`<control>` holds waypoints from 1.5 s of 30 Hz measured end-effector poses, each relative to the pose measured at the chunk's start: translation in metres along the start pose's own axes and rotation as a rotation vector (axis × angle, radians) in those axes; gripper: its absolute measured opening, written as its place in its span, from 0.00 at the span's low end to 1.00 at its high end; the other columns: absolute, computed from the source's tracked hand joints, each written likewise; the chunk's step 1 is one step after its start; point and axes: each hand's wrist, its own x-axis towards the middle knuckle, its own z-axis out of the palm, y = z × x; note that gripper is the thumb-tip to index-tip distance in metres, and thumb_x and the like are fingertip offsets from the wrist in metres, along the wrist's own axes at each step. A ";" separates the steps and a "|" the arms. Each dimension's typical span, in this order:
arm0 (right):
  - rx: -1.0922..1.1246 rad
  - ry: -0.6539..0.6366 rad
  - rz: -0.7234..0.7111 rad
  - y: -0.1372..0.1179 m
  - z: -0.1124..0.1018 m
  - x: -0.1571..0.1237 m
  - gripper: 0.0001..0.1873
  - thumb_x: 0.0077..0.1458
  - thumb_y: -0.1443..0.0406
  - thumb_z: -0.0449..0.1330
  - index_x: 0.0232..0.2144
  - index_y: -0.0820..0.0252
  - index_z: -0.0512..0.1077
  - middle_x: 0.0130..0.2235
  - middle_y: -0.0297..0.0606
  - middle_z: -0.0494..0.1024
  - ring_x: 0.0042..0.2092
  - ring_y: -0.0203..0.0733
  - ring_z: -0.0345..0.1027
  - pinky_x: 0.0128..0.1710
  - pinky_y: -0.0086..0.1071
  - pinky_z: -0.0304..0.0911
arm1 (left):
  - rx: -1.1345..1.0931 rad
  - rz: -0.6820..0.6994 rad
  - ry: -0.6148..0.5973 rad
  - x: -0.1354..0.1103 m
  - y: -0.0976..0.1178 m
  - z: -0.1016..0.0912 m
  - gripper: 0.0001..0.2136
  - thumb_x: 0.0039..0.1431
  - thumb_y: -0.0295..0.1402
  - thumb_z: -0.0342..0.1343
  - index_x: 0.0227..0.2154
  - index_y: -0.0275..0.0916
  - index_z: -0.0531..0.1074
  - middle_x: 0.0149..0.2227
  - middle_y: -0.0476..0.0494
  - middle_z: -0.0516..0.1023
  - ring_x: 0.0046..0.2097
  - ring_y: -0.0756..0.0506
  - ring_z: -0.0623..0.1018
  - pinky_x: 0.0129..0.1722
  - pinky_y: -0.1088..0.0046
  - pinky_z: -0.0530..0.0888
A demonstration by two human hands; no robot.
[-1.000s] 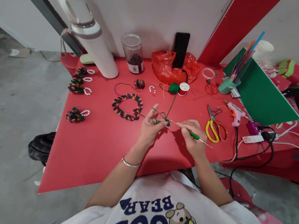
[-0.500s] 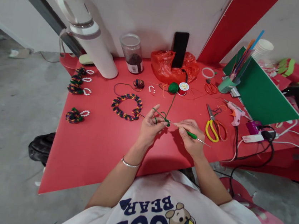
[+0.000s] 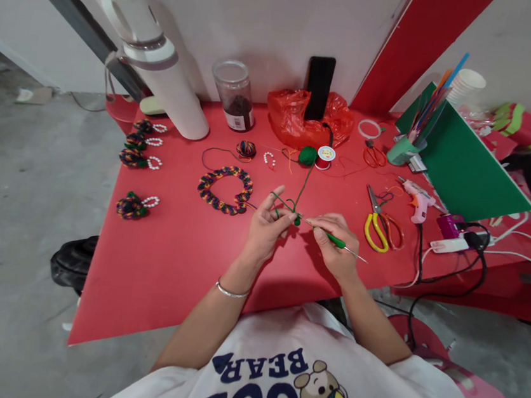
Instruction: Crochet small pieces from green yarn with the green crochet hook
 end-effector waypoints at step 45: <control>-0.082 0.047 -0.035 0.015 0.016 -0.011 0.10 0.66 0.61 0.60 0.45 0.47 0.80 0.45 0.37 0.84 0.52 0.47 0.72 0.56 0.50 0.69 | 0.174 0.203 0.055 -0.001 -0.005 -0.001 0.39 0.47 0.30 0.73 0.64 0.50 0.67 0.53 0.42 0.77 0.22 0.61 0.65 0.22 0.81 0.64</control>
